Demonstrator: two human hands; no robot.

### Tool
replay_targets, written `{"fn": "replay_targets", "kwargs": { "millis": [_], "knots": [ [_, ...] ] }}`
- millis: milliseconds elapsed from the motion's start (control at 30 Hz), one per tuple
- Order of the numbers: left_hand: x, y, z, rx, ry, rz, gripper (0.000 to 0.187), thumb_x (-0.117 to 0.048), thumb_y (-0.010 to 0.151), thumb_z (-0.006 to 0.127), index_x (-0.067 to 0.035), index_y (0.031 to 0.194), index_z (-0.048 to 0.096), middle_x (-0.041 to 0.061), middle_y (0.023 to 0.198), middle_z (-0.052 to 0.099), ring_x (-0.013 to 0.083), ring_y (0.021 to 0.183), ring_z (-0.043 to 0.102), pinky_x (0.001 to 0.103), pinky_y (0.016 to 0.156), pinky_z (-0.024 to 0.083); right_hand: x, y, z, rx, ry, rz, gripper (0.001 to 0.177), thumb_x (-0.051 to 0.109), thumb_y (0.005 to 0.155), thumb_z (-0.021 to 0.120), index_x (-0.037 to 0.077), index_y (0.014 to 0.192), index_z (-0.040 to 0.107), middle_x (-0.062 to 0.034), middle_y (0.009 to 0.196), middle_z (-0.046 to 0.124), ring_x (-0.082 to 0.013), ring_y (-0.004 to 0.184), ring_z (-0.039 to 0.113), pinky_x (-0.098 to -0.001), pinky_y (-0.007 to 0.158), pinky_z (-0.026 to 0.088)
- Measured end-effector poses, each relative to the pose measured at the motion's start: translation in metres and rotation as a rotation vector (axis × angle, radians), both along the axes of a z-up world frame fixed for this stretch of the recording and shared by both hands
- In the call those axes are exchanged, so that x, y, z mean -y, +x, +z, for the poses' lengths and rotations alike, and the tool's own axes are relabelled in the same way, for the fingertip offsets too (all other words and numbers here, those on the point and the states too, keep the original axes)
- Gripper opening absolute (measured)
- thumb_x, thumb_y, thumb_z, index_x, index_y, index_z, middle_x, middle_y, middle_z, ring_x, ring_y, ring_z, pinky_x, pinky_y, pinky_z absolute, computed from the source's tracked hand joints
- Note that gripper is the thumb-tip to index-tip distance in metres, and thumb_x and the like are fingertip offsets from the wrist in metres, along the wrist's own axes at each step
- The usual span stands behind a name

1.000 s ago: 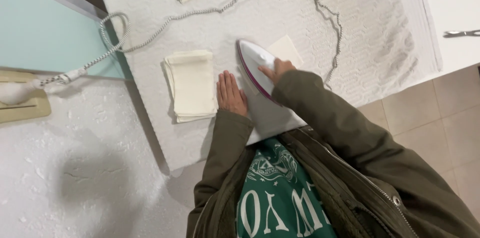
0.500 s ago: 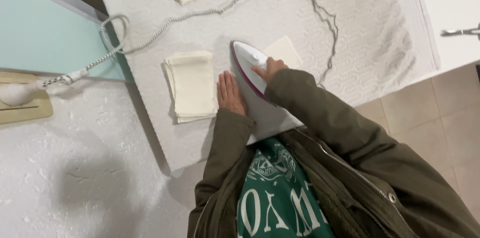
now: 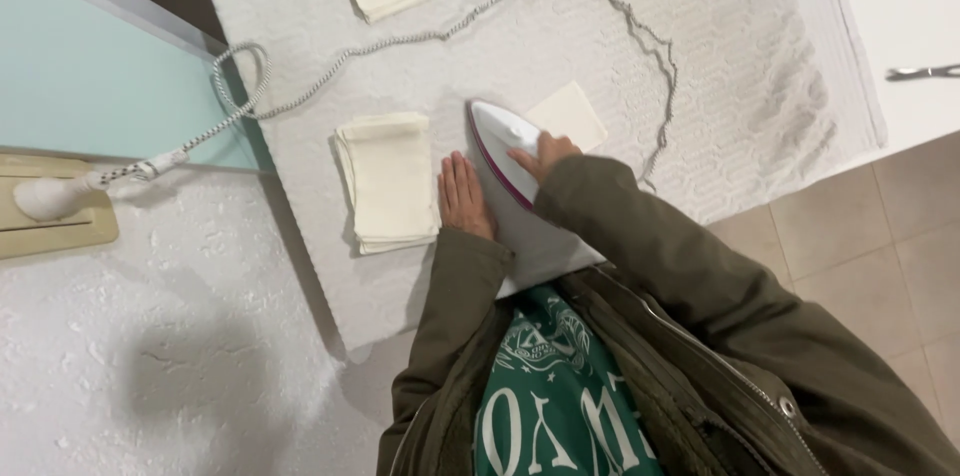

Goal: Ironing small rectangular pieces of white fabric on a table.

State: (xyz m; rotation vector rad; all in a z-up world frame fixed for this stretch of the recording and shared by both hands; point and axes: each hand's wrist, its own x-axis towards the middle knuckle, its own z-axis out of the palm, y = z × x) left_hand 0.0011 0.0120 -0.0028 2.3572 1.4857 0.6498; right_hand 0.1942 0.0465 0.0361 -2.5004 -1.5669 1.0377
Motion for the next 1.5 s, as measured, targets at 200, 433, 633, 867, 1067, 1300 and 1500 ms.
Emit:
{"fn": "replay_targets", "kwargs": {
  "millis": [200, 433, 633, 867, 1067, 1300, 1500],
  "knots": [
    [-0.003, -0.002, -0.003, -0.026, 0.059, 0.031, 0.064, 0.005, 0.092, 0.048, 0.008, 0.156, 0.037, 0.021, 0.167, 0.032, 0.0374, 0.157, 0.028, 0.048, 0.131, 0.025, 0.004, 0.006, -0.019, -0.065, -0.023, -0.034, 0.072, 0.065, 0.093, 0.061, -0.004, 0.115, 0.064, -0.0302, 0.096, 0.074, -0.0393, 0.082, 0.077, -0.0492, 0.07, 0.064],
    [0.004, -0.003, -0.002, -0.002, 0.021, 0.008, 0.066, 0.0, 0.091, 0.05, 0.009, 0.155, 0.034, 0.024, 0.166, 0.03, 0.0397, 0.156, 0.026, 0.05, 0.129, 0.023, 0.009, 0.002, -0.008, -0.014, 0.047, -0.019, 0.071, 0.065, 0.093, 0.063, -0.004, 0.11, 0.065, -0.0307, 0.093, 0.072, -0.0446, 0.083, 0.074, -0.052, 0.072, 0.061],
    [0.006, 0.0, 0.002, 0.016, -0.013, -0.002, 0.066, -0.003, 0.093, 0.05, 0.008, 0.156, 0.033, 0.023, 0.166, 0.029, 0.0389, 0.157, 0.024, 0.05, 0.13, 0.021, 0.003, -0.001, 0.005, -0.014, 0.015, -0.033, 0.072, 0.065, 0.094, 0.062, -0.005, 0.109, 0.065, -0.0312, 0.092, 0.072, -0.044, 0.084, 0.074, -0.051, 0.07, 0.061],
    [0.006, 0.001, 0.006, -0.011, -0.05, 0.006, 0.069, 0.0, 0.09, 0.048, -0.006, 0.157, 0.037, 0.022, 0.165, 0.029, 0.0397, 0.154, 0.024, 0.052, 0.126, 0.021, -0.004, 0.004, 0.014, 0.006, 0.02, -0.043, 0.07, 0.064, 0.095, 0.062, -0.005, 0.109, 0.065, -0.0303, 0.093, 0.072, -0.0435, 0.082, 0.074, -0.0513, 0.068, 0.061],
    [0.001, 0.003, 0.008, -0.071, 0.044, 0.039, 0.073, 0.007, 0.09, 0.047, -0.026, 0.156, 0.048, 0.019, 0.167, 0.027, 0.0401, 0.156, 0.025, 0.051, 0.128, 0.025, -0.004, 0.018, 0.009, -0.115, -0.129, -0.129, 0.066, 0.06, 0.095, 0.056, -0.001, 0.119, 0.059, -0.0284, 0.097, 0.073, -0.0408, 0.081, 0.079, -0.0519, 0.067, 0.065],
    [0.0, 0.002, 0.005, -0.139, 0.023, 0.032, 0.079, 0.008, 0.085, 0.047, -0.033, 0.152, 0.052, 0.013, 0.164, 0.034, 0.0431, 0.153, 0.029, 0.053, 0.125, 0.028, -0.007, 0.035, -0.002, 0.077, 0.008, -0.083, 0.071, 0.065, 0.09, 0.067, -0.002, 0.113, 0.065, -0.0312, 0.1, 0.07, -0.045, 0.09, 0.072, -0.052, 0.078, 0.059],
    [0.0, 0.002, 0.007, -0.071, 0.077, 0.005, 0.065, 0.004, 0.097, 0.049, -0.028, 0.153, 0.052, 0.016, 0.164, 0.035, 0.0449, 0.152, 0.03, 0.055, 0.124, 0.029, -0.014, 0.049, -0.012, 0.084, 0.066, -0.074, 0.074, 0.067, 0.093, 0.064, -0.004, 0.113, 0.066, -0.032, 0.1, 0.071, -0.0453, 0.092, 0.072, -0.0512, 0.077, 0.06]
  ]
}}
